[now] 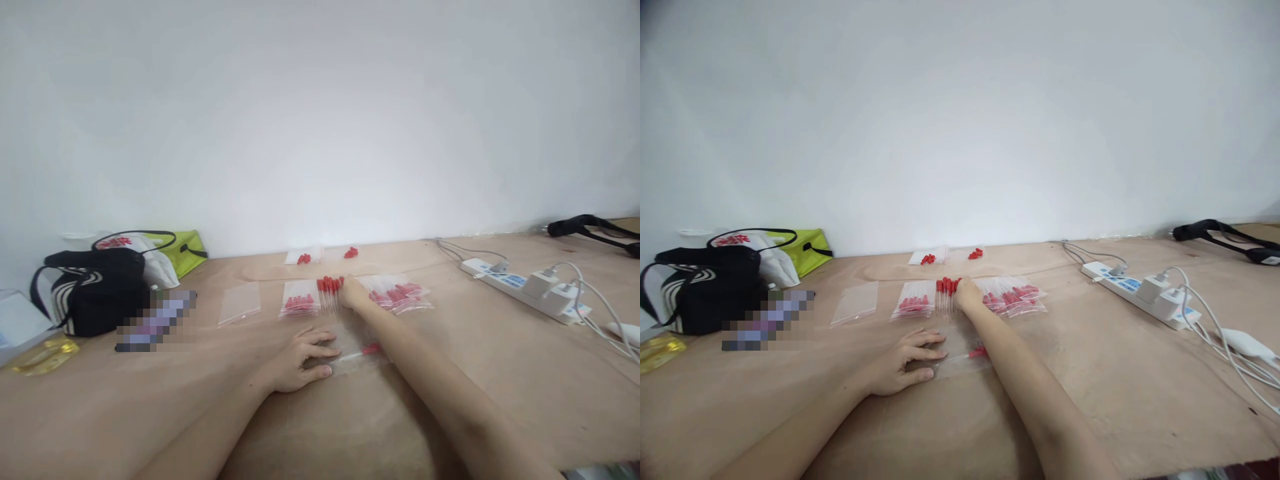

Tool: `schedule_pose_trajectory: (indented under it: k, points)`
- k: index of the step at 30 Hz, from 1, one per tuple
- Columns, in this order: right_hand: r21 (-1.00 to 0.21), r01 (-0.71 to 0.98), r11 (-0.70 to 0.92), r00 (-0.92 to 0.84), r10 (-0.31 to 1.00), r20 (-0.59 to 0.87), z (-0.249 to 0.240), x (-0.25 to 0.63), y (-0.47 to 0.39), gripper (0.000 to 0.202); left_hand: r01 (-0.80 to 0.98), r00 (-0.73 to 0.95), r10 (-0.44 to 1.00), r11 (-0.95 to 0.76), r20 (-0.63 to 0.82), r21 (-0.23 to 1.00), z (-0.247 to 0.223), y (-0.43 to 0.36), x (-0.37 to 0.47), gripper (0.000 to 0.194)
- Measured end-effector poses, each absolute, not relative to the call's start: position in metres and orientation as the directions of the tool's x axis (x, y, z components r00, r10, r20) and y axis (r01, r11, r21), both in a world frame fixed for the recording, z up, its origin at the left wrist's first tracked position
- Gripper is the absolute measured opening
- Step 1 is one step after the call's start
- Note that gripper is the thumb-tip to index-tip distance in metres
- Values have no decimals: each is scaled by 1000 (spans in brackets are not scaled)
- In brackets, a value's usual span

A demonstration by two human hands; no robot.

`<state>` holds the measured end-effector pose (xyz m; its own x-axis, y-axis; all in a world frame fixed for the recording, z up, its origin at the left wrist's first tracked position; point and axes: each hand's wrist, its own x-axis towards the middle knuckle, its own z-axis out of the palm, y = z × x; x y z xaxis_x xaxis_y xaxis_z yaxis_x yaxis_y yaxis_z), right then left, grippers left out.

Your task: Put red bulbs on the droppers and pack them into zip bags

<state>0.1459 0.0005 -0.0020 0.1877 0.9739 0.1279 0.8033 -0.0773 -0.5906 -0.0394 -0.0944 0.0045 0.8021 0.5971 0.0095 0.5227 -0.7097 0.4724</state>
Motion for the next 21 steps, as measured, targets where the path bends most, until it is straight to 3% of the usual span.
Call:
schedule_pose_trajectory:
  k: [5,7,9,15,21]
  points:
    - [-695,716,62,210,931,299,3,170,-16,52,516,801,598,-715,30,471,4,-94,-39,34]
    - [-831,521,197,315,860,401,-5,188,-33,56,523,799,601,-712,23,468,3,-94,-39,34]
    - [-889,333,314,388,814,433,-17,208,-54,56,535,796,605,-708,4,461,3,-94,-40,36]
    - [-951,-1,310,487,831,270,-39,249,-102,58,526,802,598,-719,16,454,2,-92,-40,40]
    - [-963,-1,268,419,875,243,-33,239,-107,46,506,807,589,-726,41,466,1,-90,-41,39]
